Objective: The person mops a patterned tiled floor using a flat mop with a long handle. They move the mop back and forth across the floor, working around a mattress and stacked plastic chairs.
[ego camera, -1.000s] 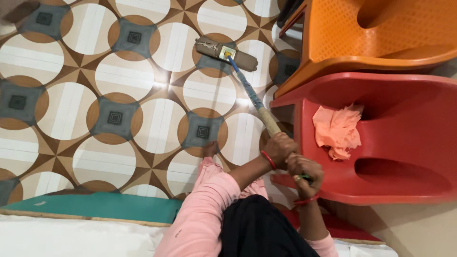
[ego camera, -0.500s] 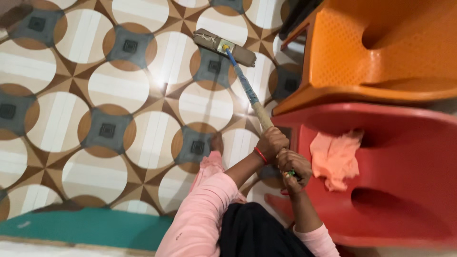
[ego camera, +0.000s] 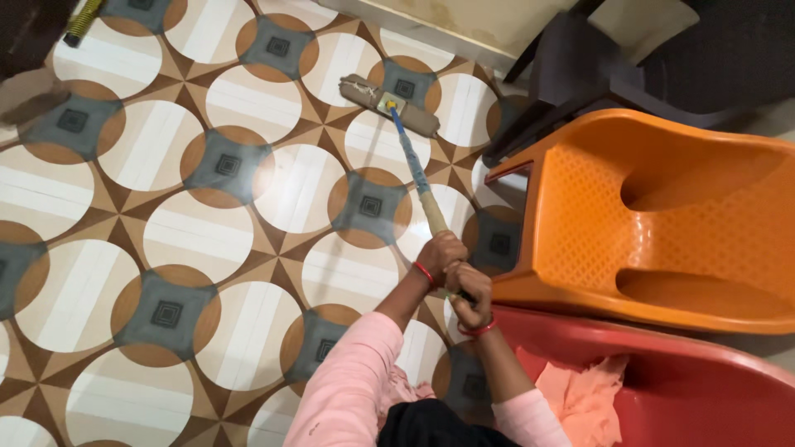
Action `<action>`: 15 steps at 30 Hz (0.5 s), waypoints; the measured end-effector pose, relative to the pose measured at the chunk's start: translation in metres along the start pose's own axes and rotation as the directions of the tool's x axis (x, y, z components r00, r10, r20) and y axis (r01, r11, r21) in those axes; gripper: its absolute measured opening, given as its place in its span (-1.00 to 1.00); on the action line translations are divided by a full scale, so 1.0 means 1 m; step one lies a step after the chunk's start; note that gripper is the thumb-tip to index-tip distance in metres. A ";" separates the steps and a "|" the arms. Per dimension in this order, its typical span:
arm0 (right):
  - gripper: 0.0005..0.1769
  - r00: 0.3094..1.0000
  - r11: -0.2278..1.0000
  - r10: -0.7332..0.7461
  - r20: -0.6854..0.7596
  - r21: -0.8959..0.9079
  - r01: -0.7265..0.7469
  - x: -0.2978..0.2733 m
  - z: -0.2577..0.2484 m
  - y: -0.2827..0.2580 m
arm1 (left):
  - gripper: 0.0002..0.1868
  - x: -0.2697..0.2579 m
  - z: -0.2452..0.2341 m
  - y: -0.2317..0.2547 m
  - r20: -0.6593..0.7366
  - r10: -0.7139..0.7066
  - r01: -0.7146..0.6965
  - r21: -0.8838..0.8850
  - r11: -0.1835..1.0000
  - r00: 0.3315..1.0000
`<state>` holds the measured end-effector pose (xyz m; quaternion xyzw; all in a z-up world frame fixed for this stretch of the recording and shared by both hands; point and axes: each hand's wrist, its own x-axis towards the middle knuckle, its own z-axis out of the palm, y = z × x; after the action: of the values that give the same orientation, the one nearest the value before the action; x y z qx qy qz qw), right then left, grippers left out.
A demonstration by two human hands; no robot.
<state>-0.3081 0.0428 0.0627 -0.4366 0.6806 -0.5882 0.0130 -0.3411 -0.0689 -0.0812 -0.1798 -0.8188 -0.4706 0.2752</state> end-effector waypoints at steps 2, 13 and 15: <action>-0.83 1.000 1.000 0.002 0.025 0.009 -0.002 0.008 0.003 0.013 | -0.82 0.001 0.000 -0.015 0.018 -0.005 0.005 -0.008 1.000 1.000; -0.88 1.000 0.998 0.013 0.018 0.055 -0.014 -0.056 -0.013 -0.016 | -0.94 -0.035 0.023 0.042 0.048 -0.113 0.112 0.015 0.994 0.992; -0.84 0.999 0.997 0.012 0.036 0.076 -0.015 -0.078 -0.020 -0.033 | -0.90 -0.054 0.036 0.064 0.056 -0.143 0.141 0.052 0.989 0.988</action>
<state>-0.2514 0.1086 0.0566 -0.4417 0.6603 -0.6057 0.0456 -0.2733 -0.0075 -0.0865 -0.1283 -0.8483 -0.4638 0.2208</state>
